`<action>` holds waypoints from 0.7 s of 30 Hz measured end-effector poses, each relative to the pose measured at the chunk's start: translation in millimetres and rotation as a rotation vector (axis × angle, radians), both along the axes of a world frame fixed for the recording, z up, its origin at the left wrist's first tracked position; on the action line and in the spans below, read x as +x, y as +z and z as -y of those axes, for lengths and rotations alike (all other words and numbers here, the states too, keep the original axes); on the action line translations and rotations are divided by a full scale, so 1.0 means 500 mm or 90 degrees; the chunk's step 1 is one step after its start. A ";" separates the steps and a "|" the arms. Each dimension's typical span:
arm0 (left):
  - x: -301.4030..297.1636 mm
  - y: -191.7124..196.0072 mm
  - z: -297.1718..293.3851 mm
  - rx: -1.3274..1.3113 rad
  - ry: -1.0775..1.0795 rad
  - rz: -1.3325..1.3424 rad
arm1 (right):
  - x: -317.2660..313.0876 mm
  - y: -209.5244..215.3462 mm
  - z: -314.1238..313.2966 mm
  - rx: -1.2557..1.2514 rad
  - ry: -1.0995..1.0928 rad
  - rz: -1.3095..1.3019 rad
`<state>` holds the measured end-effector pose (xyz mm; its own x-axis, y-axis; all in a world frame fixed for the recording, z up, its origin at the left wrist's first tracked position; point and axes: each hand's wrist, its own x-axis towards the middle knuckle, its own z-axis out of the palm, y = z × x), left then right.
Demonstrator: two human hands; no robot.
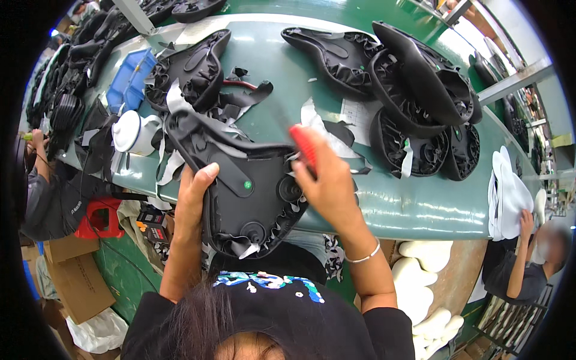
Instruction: The person is trimming excess material from bicycle seats using a utility knife and pliers on an assembly line.
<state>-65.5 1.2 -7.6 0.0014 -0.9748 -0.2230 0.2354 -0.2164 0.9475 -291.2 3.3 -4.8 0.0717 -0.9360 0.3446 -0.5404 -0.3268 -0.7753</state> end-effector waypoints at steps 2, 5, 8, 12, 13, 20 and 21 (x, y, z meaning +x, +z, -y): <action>0.021 -0.038 -0.015 -0.111 0.145 0.334 | -0.048 -0.006 0.019 0.116 -0.081 0.197; 0.014 -0.016 0.011 -0.407 0.065 0.830 | -0.054 0.002 0.011 0.204 -0.100 0.267; -0.091 0.050 0.056 -0.522 -0.235 0.700 | -0.015 0.041 -0.011 0.202 0.002 0.254; -0.108 -0.006 0.099 -0.595 -0.345 0.728 | -0.051 0.040 -0.036 0.138 0.014 0.156; -0.095 -0.003 0.104 -0.550 -0.397 0.610 | -0.096 0.030 -0.050 0.137 0.010 0.047; -0.085 0.018 0.114 -0.466 -0.513 0.375 | -0.113 0.069 -0.047 0.089 0.198 -0.416; -0.082 0.019 0.119 -0.458 -0.514 0.344 | -0.107 0.069 -0.048 0.106 0.194 -0.494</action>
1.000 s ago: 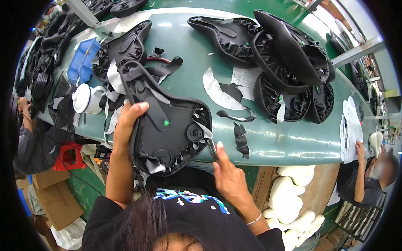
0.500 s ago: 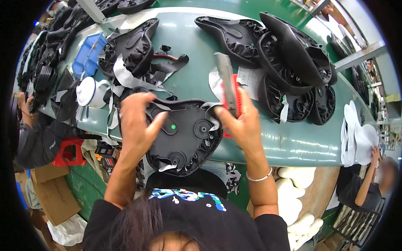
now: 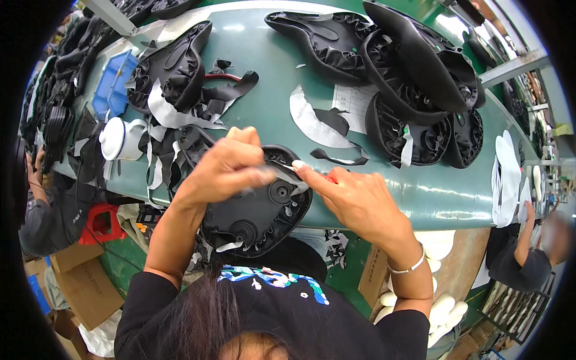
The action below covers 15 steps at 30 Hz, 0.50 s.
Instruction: The person is trimming excess material from bicycle seats using a utility knife and pliers on an assembly line.
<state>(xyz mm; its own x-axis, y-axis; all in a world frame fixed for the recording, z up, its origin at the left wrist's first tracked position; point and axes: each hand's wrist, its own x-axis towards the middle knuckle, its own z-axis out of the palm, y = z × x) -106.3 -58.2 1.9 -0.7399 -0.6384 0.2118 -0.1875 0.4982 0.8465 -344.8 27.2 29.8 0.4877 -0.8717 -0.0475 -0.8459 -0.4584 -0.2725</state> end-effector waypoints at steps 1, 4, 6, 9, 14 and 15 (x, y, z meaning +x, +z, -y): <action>0.012 -0.008 0.004 0.138 0.050 -0.052 | 0.004 -0.003 -0.008 -0.012 -0.007 0.031; 0.018 -0.016 -0.005 0.358 0.158 -0.213 | 0.009 -0.024 -0.091 0.064 -0.102 0.021; 0.005 0.010 0.003 0.425 0.195 -0.382 | 0.028 -0.043 -0.170 0.053 -0.189 0.056; 0.028 -0.024 0.022 0.529 0.001 -0.813 | 0.088 -0.058 -0.221 0.045 -0.310 0.172; -0.030 0.046 -0.011 -0.149 0.244 -0.137 | 0.059 -0.032 -0.116 -0.013 -0.282 0.083; -0.026 0.040 0.010 -0.300 0.221 0.027 | 0.049 -0.032 -0.080 -0.037 -0.274 0.068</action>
<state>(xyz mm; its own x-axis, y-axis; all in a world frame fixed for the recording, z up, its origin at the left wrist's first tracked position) -119.4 -63.1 21.7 -0.5186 -0.6892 0.5061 -0.4355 0.7223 0.5372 -320.3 67.2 13.7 0.0796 -0.9961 0.0390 -0.9315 -0.0882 -0.3528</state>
